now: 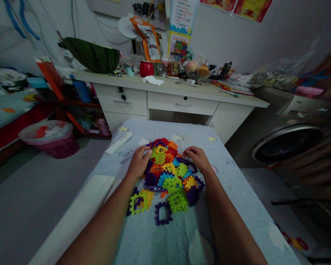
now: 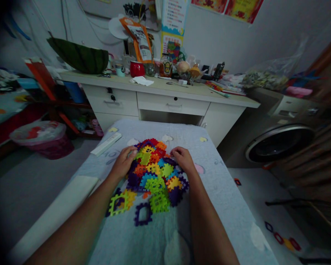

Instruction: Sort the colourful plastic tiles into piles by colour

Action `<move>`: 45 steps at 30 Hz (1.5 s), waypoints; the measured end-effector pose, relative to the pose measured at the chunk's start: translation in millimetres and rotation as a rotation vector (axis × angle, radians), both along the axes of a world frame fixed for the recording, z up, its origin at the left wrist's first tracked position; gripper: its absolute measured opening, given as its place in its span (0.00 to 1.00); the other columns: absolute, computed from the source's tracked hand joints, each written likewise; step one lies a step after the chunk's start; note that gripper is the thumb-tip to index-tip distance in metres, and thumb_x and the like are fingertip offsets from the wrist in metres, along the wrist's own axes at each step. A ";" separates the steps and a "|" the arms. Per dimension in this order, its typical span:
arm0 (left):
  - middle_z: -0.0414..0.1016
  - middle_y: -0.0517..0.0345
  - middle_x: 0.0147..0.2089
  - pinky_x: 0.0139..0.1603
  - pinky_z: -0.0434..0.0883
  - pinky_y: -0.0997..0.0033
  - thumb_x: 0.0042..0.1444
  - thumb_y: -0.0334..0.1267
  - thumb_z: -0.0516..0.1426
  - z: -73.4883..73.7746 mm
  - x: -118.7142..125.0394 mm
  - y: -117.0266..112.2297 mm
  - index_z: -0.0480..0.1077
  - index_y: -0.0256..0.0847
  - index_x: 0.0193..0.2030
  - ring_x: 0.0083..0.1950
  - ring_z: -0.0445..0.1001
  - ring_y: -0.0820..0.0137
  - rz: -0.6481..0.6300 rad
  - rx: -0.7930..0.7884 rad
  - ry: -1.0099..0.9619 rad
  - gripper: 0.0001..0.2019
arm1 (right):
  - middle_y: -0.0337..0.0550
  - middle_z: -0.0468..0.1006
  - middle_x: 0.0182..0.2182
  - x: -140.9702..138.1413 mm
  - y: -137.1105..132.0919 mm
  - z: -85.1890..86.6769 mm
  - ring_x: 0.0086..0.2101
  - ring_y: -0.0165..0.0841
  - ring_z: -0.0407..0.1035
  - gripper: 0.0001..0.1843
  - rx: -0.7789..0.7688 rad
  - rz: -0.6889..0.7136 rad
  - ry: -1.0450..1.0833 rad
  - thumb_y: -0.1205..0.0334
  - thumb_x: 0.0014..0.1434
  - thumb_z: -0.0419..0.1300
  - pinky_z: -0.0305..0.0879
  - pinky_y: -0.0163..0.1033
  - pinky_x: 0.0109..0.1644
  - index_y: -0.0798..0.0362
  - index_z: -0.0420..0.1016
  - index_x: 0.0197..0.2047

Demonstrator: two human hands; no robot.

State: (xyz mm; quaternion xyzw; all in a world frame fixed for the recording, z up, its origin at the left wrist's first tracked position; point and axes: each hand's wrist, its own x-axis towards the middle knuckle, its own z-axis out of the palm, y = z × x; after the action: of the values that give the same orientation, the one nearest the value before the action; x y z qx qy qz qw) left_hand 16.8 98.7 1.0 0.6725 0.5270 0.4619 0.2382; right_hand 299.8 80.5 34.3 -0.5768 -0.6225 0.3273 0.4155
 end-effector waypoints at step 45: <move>0.75 0.49 0.52 0.61 0.66 0.52 0.56 0.55 0.55 -8.2 -3.3 7.4 0.73 0.40 0.47 0.56 0.72 0.57 -0.089 0.028 0.195 0.21 | 0.37 0.75 0.32 7.1 22.6 42.0 0.26 0.27 0.69 0.14 -0.576 0.336 -0.495 0.64 0.47 0.68 0.67 0.31 0.27 0.53 0.69 0.37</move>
State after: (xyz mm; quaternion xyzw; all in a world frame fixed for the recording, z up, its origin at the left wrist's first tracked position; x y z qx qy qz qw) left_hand 13.5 106.1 -7.2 0.7401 0.5108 0.3906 0.1967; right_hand 306.9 103.1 76.3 -0.6211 -0.6721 0.4028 0.0153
